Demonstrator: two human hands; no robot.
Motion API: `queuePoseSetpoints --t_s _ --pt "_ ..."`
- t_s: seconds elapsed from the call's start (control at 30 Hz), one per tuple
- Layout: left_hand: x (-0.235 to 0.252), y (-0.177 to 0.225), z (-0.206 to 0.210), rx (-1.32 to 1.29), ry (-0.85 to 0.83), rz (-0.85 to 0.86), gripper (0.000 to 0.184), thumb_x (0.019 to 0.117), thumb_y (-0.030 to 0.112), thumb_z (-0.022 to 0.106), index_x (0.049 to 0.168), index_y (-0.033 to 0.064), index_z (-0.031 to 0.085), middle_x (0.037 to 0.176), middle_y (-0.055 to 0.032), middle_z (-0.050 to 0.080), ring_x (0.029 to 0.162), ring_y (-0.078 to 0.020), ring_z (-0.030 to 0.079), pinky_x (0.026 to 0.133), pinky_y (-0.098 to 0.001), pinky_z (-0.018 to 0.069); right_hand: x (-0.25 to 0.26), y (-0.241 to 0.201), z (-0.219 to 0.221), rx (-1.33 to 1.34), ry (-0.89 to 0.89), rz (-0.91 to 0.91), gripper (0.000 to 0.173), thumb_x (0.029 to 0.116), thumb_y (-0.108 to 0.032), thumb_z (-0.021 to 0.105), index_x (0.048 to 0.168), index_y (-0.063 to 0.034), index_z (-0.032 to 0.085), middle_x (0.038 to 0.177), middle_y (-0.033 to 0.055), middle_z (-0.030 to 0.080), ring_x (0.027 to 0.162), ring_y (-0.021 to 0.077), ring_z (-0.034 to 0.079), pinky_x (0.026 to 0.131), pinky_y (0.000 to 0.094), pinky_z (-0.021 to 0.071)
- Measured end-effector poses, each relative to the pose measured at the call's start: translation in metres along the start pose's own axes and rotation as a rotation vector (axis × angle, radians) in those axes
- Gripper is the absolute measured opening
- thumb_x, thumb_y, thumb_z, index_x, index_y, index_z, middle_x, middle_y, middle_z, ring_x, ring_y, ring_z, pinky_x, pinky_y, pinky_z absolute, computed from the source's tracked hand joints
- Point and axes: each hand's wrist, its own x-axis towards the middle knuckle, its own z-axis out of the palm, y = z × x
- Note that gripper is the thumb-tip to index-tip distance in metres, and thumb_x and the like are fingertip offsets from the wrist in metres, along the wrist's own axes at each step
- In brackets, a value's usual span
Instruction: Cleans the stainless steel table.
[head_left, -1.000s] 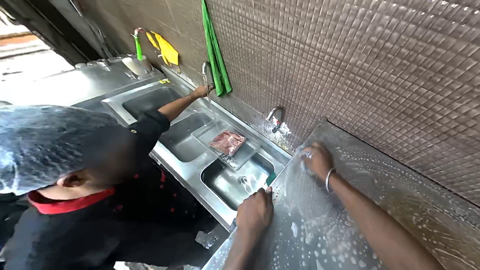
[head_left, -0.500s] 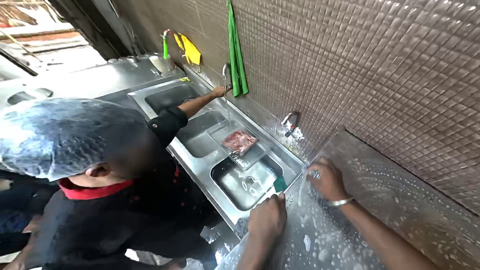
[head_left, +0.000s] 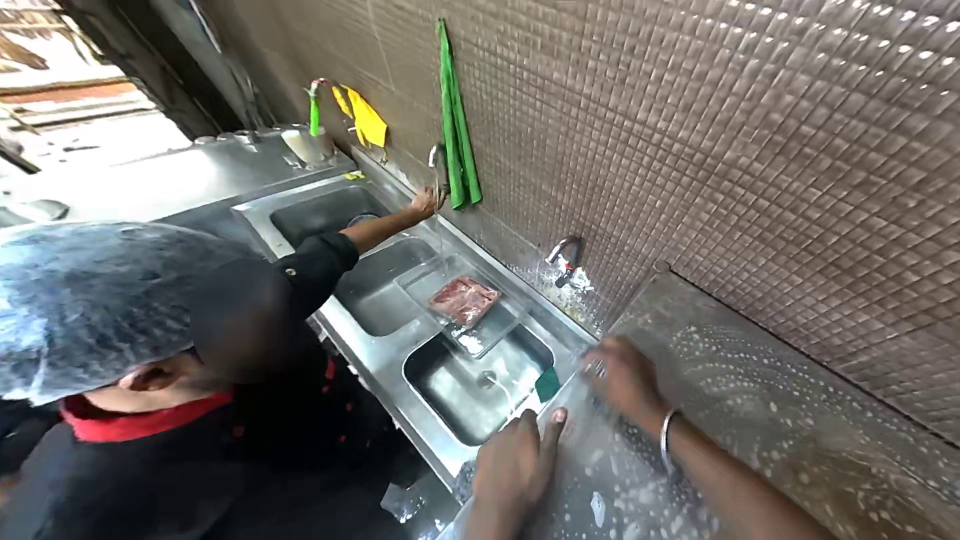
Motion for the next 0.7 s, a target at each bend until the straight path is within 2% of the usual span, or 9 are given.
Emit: queuePoseSetpoints --t_s 0.07,0.13,0.2,0.33,0.4,0.5,0.57,0.63,0.7 --pt "-0.003 0.0 0.003 0.005 0.007 -0.02 0.089 0.0996 0.074 0.012 0.125 0.0088 0.067 0.117 -0.0183 0.072 0.112 -0.0387 0.068 0.091 -0.0614 0.0527 0.053 0.067 -0.022 -0.036 0.122 0.246 0.029 0.095 -0.034 0.071 0.117 -0.0156 0.076 0.124 0.0165 0.069 0.118 0.0379 0.064 0.094 0.0615 0.0518" --pt "0.0 0.001 0.002 0.004 0.048 -0.024 0.09 0.0982 0.076 0.015 0.122 0.0087 0.069 0.113 -0.019 0.073 0.11 -0.0397 0.069 0.089 -0.061 0.0537 0.092 0.116 -0.038 -0.051 0.273 0.365 0.029 0.0925 -0.034 0.072 0.113 -0.0139 0.076 0.123 0.0171 0.07 0.117 0.0395 0.065 0.092 0.0649 0.0523" --pt "0.0 0.0 0.004 -0.008 0.064 -0.019 0.09 0.0976 0.077 0.017 0.122 0.0085 0.07 0.112 -0.0193 0.073 0.109 -0.0403 0.07 0.089 -0.0612 0.0541 0.087 0.113 -0.034 -0.045 0.288 0.322 0.029 0.0913 -0.031 0.074 0.112 -0.0116 0.077 0.123 0.0173 0.07 0.118 0.0383 0.065 0.096 0.061 0.0526" --pt "-0.008 0.012 -0.01 -0.003 0.012 -0.039 0.081 0.1018 0.071 0.023 0.125 0.0063 0.068 0.115 -0.0215 0.072 0.111 -0.0418 0.069 0.09 -0.0616 0.0527 0.023 0.064 -0.026 0.043 0.057 0.108 0.025 0.0905 -0.031 0.076 0.108 -0.0147 0.079 0.111 0.0134 0.069 0.11 0.0316 0.065 0.094 0.0522 0.0534" --pt "-0.018 0.029 -0.026 -0.012 -0.067 -0.078 0.076 0.1055 0.064 0.026 0.13 0.0029 0.064 0.122 -0.0245 0.069 0.118 -0.0439 0.064 0.096 -0.0626 0.0486 0.04 0.092 -0.038 -0.006 0.03 0.216 0.03 0.0957 -0.033 0.072 0.118 -0.014 0.076 0.122 0.017 0.069 0.117 0.0353 0.065 0.099 0.0565 0.052" --pt "-0.013 0.03 -0.023 -0.015 -0.019 -0.06 0.076 0.1052 0.064 0.027 0.127 0.0018 0.066 0.117 -0.0263 0.07 0.115 -0.046 0.066 0.094 -0.065 0.0495 0.092 0.146 -0.052 -0.068 0.238 0.391 0.033 0.095 -0.03 0.07 0.118 -0.0078 0.074 0.124 0.0214 0.069 0.121 0.0403 0.063 0.102 0.0618 0.049" --pt "-0.014 0.031 -0.026 -0.016 -0.038 -0.073 0.077 0.1052 0.064 0.026 0.127 0.0022 0.066 0.119 -0.0252 0.07 0.117 -0.0449 0.065 0.095 -0.0638 0.0494 0.087 0.126 -0.047 -0.071 0.239 0.386 0.03 0.0926 -0.029 0.073 0.115 -0.0092 0.075 0.122 0.0203 0.069 0.118 0.0396 0.064 0.098 0.0615 0.0511" --pt "-0.021 0.037 -0.034 -0.042 -0.09 -0.1 0.074 0.1073 0.06 0.029 0.13 0.0005 0.065 0.123 -0.0263 0.068 0.119 -0.0447 0.064 0.099 -0.0621 0.0471 0.063 0.1 -0.038 -0.033 0.144 0.283 0.027 0.0928 -0.031 0.074 0.112 -0.0119 0.076 0.118 0.0172 0.07 0.115 0.0367 0.065 0.094 0.059 0.0533" --pt "-0.019 0.032 -0.029 -0.037 -0.072 -0.07 0.075 0.1063 0.062 0.027 0.13 0.0013 0.064 0.121 -0.0259 0.069 0.118 -0.0459 0.064 0.097 -0.0639 0.0483 0.066 0.103 -0.043 -0.01 0.078 0.25 0.027 0.0945 -0.032 0.072 0.113 -0.0128 0.076 0.118 0.0159 0.069 0.114 0.0357 0.065 0.092 0.0594 0.0529"
